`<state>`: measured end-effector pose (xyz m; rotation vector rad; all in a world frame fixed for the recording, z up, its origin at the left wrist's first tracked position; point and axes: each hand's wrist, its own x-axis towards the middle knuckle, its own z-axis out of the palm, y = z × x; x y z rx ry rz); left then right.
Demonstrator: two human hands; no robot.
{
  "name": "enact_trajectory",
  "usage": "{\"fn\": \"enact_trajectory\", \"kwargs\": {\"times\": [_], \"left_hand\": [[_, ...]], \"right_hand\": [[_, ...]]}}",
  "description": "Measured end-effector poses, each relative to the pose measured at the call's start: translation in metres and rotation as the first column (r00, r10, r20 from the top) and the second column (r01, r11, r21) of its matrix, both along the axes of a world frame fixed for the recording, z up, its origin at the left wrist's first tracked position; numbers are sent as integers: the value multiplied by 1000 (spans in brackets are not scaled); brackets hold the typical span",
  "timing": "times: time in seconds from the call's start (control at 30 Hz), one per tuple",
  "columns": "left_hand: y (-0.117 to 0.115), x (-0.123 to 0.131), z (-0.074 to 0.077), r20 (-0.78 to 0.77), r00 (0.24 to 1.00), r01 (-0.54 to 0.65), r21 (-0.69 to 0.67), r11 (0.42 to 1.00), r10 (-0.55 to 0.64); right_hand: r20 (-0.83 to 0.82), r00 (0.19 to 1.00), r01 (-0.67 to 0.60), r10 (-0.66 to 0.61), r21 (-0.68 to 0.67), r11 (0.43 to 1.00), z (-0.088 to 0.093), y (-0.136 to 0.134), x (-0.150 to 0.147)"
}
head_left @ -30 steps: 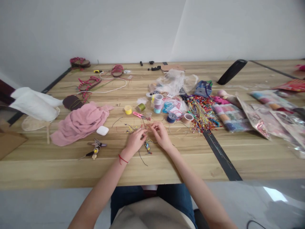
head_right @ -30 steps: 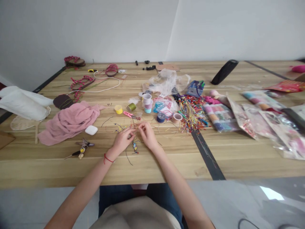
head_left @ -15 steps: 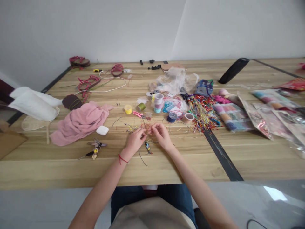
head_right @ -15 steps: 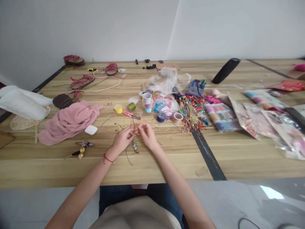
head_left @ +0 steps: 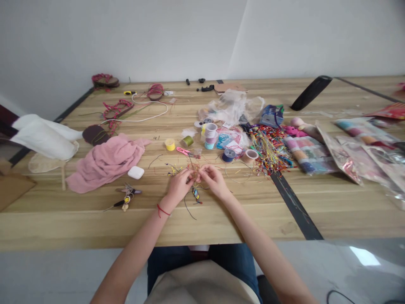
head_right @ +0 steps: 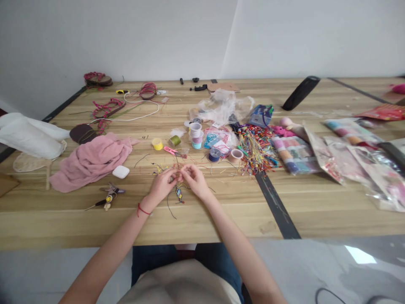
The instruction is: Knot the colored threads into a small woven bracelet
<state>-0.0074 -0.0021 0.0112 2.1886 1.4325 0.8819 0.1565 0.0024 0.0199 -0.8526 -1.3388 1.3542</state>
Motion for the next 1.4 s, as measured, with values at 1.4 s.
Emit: {"fn": "enact_trajectory", "kwargs": {"times": [1.4], "left_hand": [[0,1,-2,91,996,-7,23,1000,4]], "right_hand": [[417,889,17,-187,379,925,-10,3,11]]}}
